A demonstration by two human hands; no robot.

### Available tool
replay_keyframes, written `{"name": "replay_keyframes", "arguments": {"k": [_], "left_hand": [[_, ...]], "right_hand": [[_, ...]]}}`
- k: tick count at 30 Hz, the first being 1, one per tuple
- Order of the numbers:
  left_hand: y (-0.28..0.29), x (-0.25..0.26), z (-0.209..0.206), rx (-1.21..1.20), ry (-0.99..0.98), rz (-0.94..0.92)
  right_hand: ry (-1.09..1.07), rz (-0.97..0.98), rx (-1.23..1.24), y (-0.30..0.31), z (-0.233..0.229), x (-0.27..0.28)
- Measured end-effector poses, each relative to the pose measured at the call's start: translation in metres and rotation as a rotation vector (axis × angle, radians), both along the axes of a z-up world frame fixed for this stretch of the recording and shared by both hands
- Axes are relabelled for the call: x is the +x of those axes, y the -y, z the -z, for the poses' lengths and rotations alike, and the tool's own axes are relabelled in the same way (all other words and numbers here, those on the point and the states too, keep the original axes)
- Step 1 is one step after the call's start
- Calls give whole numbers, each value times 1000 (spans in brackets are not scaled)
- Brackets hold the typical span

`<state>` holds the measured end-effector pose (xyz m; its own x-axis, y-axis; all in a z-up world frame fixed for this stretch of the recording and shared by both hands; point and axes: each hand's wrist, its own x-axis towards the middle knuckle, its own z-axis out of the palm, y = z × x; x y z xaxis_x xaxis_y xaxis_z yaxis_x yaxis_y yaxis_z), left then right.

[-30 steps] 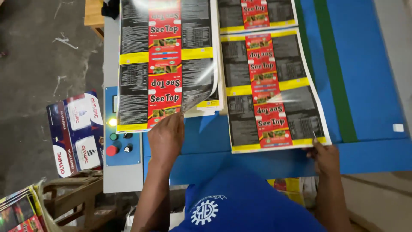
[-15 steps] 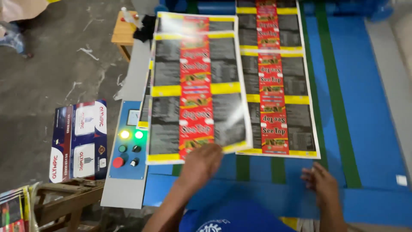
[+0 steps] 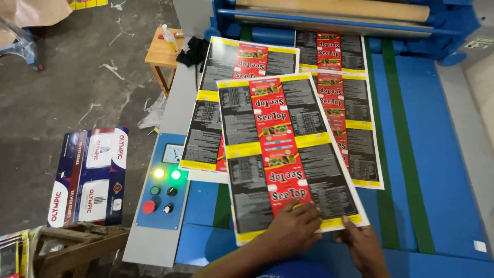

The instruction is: Feeding and arranging printed product labels into a laminating or finishing machine.

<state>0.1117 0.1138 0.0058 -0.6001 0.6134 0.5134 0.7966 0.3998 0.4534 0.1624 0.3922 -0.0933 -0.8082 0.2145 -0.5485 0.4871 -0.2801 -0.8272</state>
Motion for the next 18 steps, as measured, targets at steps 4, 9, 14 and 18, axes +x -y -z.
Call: {"name": "replay_keyframes", "arguments": {"k": [4,9,14,18], "left_hand": [[30,-26,-8,-7,-23,-67],[76,-62,10,-90,-69,-294],[104,-69,29,-201,18,-495],[104,-64,12,-323,71,-500]], "right_hand": [[-100,155,117,-42,13,7],[-207,204,138,-98,32,22],[-222,313,263,-119,29,38],[-107,265,380,-155,62,58]]}}
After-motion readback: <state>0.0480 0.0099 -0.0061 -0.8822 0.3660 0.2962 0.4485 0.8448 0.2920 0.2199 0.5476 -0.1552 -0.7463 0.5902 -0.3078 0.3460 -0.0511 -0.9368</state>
